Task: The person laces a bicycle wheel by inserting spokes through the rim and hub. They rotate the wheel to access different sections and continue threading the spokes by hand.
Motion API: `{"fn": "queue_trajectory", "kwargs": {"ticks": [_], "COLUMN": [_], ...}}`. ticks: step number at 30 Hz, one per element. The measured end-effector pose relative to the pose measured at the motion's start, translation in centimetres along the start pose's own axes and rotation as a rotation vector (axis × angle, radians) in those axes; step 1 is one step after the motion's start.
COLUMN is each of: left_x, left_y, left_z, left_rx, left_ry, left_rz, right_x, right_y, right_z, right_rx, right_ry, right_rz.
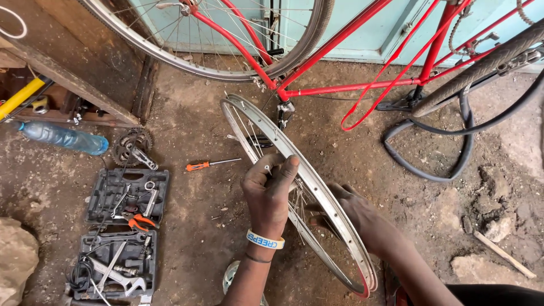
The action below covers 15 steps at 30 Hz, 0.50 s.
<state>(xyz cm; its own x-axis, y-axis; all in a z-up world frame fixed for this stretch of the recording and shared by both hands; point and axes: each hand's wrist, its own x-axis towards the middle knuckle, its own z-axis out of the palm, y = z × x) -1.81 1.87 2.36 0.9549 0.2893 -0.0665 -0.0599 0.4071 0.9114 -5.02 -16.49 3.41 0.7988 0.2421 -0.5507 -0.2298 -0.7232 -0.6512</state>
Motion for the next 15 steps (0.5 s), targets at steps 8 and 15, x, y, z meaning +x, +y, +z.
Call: {"fn": "queue_trajectory", "kwargs": {"ticks": [8,15], "left_x": [0.4,0.3], "left_y": [0.8,1.0], "left_z": [-0.9,-1.7], "left_rx": [0.102,0.178], "left_ry": [0.002,0.014], "left_rz": [0.141,0.113], "right_x": [6.6,7.3], "right_y": [9.1,10.1], "right_z": [7.5,14.5], "right_rx": [0.063,0.211], "right_ry": [0.276,0.689], "right_rz": [-0.926,-0.916]}}
